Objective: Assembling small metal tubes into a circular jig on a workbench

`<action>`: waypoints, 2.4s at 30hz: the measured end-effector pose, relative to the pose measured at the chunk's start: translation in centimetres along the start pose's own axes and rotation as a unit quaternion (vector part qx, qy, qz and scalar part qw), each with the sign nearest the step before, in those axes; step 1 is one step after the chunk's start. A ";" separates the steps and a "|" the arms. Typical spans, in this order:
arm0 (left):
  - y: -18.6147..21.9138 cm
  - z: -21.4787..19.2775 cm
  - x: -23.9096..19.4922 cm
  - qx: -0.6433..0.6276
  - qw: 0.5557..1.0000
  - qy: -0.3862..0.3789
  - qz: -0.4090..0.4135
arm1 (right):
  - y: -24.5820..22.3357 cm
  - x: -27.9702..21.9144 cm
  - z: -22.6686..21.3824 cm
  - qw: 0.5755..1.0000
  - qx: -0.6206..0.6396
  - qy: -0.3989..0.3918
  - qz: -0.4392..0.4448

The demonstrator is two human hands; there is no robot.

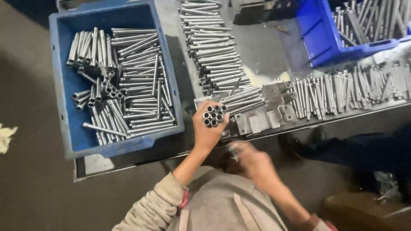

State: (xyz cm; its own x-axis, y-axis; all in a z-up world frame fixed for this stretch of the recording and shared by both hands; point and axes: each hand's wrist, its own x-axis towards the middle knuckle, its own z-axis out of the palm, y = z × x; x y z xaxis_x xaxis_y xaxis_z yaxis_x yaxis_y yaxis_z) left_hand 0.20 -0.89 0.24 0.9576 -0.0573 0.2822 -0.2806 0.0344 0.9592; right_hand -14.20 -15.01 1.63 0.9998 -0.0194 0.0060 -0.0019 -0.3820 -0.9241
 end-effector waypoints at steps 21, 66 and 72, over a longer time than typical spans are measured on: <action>-0.8 0.5 -1.3 0.023 0.997 0.064 0.025 | 17.5 9.6 -20.9 0.870 -0.394 0.286 -0.081; 1.9 1.0 -0.7 0.057 0.997 0.055 0.004 | 6.8 8.4 -8.0 0.941 -0.279 -0.050 -0.185; 1.1 1.3 -1.0 0.105 0.990 0.097 -0.018 | 11.5 5.5 -7.2 0.921 -0.343 -0.065 -0.171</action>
State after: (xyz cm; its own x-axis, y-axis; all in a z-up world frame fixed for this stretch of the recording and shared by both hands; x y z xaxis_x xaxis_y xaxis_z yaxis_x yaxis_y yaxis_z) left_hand -1.16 -2.06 0.98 0.9559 0.1391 0.2588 -0.2339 -0.1729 0.9568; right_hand -8.87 -26.10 -6.20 0.9380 0.3043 0.1662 0.3465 -0.8403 -0.4170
